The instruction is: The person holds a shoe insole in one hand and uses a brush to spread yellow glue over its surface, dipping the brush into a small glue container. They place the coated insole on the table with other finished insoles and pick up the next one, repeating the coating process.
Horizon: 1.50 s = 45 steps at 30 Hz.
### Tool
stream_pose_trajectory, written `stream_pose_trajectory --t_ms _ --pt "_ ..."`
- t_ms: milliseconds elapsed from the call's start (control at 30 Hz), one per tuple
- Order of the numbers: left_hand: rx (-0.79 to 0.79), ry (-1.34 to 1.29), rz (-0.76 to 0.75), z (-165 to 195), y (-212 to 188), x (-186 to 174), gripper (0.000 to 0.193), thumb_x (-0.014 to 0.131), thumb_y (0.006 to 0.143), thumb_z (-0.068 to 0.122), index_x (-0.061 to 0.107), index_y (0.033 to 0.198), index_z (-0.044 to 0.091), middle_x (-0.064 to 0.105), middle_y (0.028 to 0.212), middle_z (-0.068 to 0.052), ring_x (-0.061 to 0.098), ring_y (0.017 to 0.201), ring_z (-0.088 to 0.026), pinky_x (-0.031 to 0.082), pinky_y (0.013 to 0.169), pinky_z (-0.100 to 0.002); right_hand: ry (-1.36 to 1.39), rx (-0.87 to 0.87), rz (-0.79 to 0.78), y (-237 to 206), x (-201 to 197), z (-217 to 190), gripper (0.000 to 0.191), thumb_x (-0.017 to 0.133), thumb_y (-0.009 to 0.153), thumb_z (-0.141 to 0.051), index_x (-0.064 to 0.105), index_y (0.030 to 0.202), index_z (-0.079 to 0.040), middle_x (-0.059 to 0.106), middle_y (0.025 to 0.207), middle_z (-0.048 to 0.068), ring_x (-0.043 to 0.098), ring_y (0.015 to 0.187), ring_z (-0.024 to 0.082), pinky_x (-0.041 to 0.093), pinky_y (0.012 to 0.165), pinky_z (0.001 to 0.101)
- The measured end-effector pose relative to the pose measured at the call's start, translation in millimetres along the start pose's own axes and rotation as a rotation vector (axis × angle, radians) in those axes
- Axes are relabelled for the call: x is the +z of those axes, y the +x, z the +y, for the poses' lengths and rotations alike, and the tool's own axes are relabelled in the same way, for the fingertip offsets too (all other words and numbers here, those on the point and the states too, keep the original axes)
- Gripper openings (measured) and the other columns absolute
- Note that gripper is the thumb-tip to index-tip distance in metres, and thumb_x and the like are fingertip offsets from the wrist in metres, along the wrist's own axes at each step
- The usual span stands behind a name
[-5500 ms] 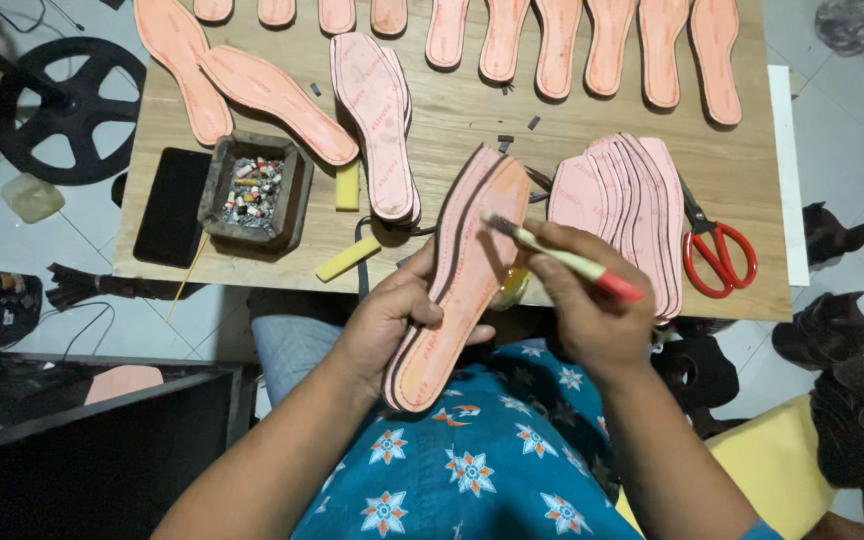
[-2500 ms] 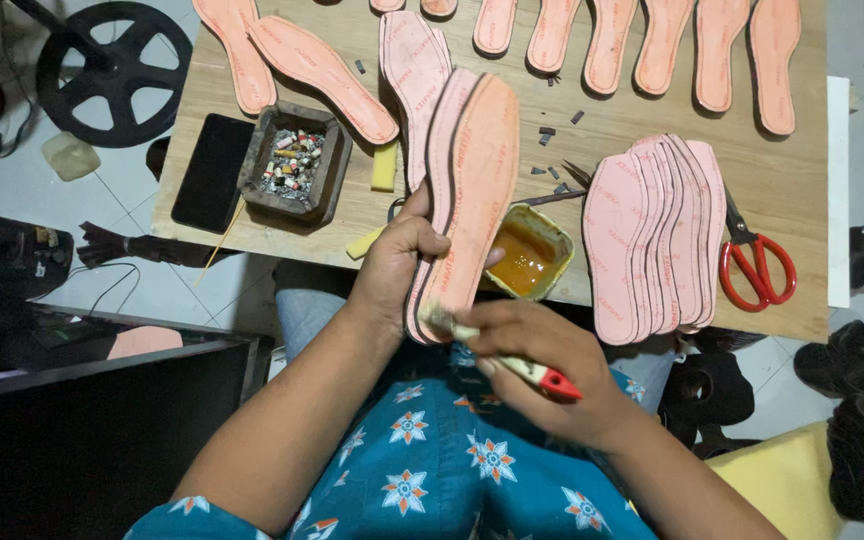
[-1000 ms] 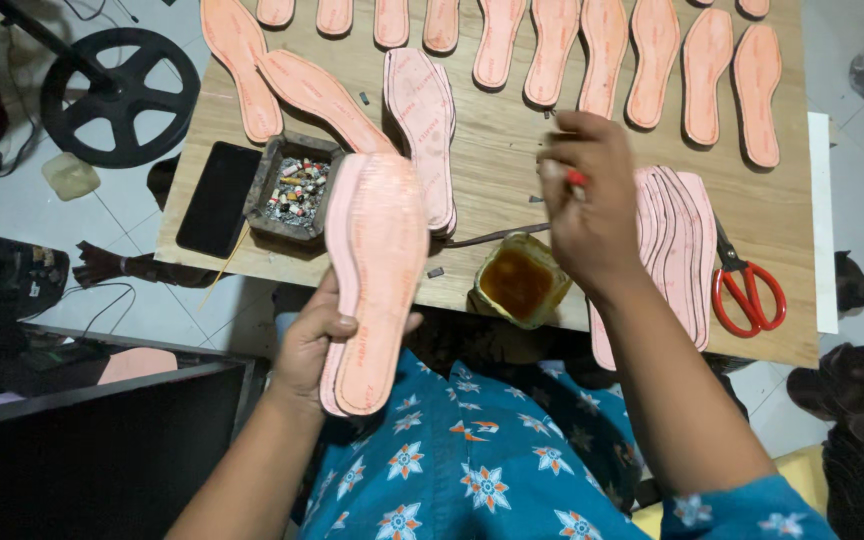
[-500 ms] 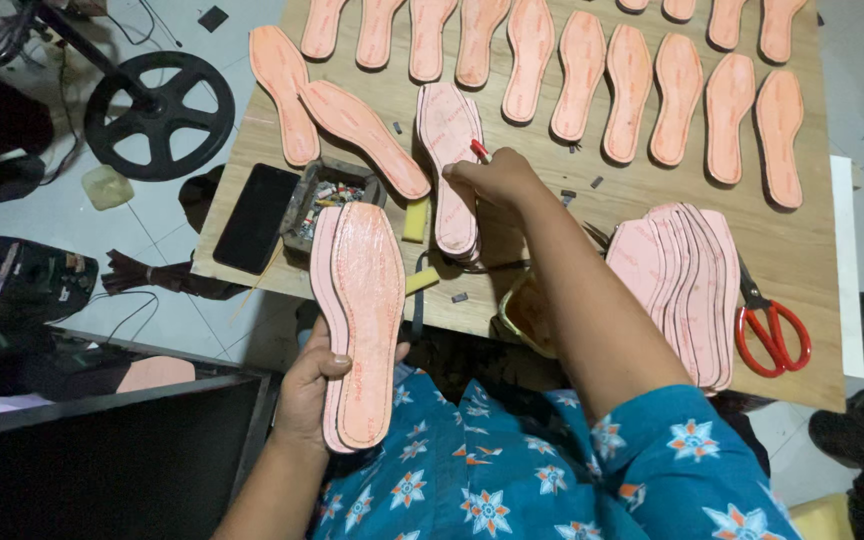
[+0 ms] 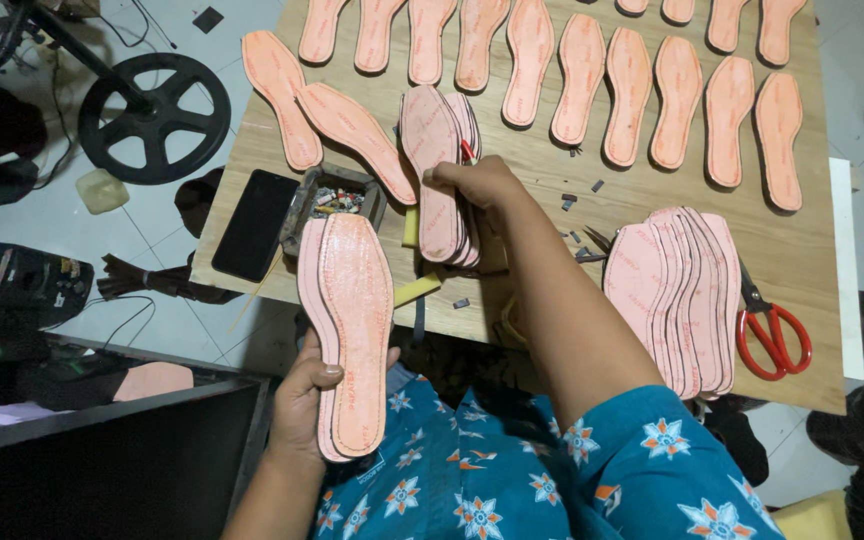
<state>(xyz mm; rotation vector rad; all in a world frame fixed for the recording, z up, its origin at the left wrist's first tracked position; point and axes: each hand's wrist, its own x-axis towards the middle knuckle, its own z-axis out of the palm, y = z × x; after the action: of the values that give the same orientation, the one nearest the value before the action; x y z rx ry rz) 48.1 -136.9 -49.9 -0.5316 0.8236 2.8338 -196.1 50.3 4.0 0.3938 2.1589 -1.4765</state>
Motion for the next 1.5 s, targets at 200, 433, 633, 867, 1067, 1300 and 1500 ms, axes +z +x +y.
stream_pose_trajectory --t_ms 200,433,633,867,1067,1300,1500 --pt "0.031 0.02 -0.019 -1.8 -0.5 3.3 0.088 0.05 0.067 0.007 0.034 0.154 0.004 0.05 0.148 -0.023 0.053 0.133 -0.041 0.038 0.115 -0.063 -0.048 -0.072 0.029 11.6 -43.5 5.9 0.067 0.082 0.066 -0.049 0.074 0.098 0.01 0.07 0.092 0.015 0.063 0.072 0.021 0.049 0.06 0.0396" --pt "0.028 0.038 -0.016 -15.4 2.3 11.9 0.089 0.048 0.071 0.007 0.032 0.158 0.006 0.05 0.151 -0.022 0.051 0.136 -0.039 0.036 0.117 -0.062 -0.019 -0.175 0.239 -57.0 -208.0 88.8 0.058 0.076 0.084 -0.036 0.064 0.125 0.003 0.067 0.095 0.006 0.059 0.077 0.013 0.046 0.061 0.0334" --pt "-0.055 0.159 -0.087 -36.5 19.3 20.1 0.081 0.044 0.077 0.0 0.032 0.157 0.0 0.051 0.147 -0.026 0.054 0.132 -0.04 0.041 0.113 -0.056 0.302 0.044 0.562 -144.8 -318.5 221.4 0.042 0.071 0.096 -0.03 0.065 0.123 0.001 0.071 0.11 0.011 0.068 0.09 0.023 0.055 0.074 0.0383" --pt "0.005 0.493 -0.096 -48.4 73.3 46.6 0.061 0.054 0.085 -0.008 0.045 0.145 -0.003 0.062 0.126 -0.015 0.065 0.108 -0.023 0.054 0.095 -0.036 0.477 0.134 0.573 -173.3 -332.1 308.8 0.044 0.069 0.095 -0.03 0.065 0.125 0.002 0.072 0.114 0.014 0.072 0.095 0.026 0.059 0.08 0.0424" --pt "0.062 0.731 -0.076 -52.5 133.5 81.6 0.044 0.065 0.084 -0.004 0.058 0.127 -0.005 0.069 0.101 -0.011 0.066 0.083 -0.019 0.054 0.071 -0.031 0.395 0.116 0.597 -175.8 -324.6 318.5 0.042 0.072 0.101 -0.03 0.065 0.124 0.004 0.07 0.112 0.016 0.067 0.088 0.025 0.052 0.071 0.0405" --pt "0.279 1.089 0.002 -45.0 176.5 131.5 0.047 0.073 0.072 0.0 0.061 0.117 -0.003 0.074 0.102 -0.011 0.073 0.088 -0.021 0.059 0.077 -0.031 0.483 0.058 0.701 -188.1 -325.9 321.1 0.031 0.069 0.101 -0.025 0.066 0.115 0.003 0.073 0.111 0.014 0.072 0.09 0.023 0.058 0.077 0.0365" --pt "0.424 1.405 0.114 -37.9 187.8 149.4 0.054 0.082 0.072 0.007 0.057 0.119 -0.004 0.072 0.105 -0.018 0.073 0.095 -0.031 0.059 0.082 -0.039 0.339 0.111 0.893 -197.7 -325.4 326.0 0.038 0.072 0.106 -0.032 0.066 0.115 0.005 0.07 0.097 0.011 0.065 0.076 0.014 0.052 0.063 0.0297"
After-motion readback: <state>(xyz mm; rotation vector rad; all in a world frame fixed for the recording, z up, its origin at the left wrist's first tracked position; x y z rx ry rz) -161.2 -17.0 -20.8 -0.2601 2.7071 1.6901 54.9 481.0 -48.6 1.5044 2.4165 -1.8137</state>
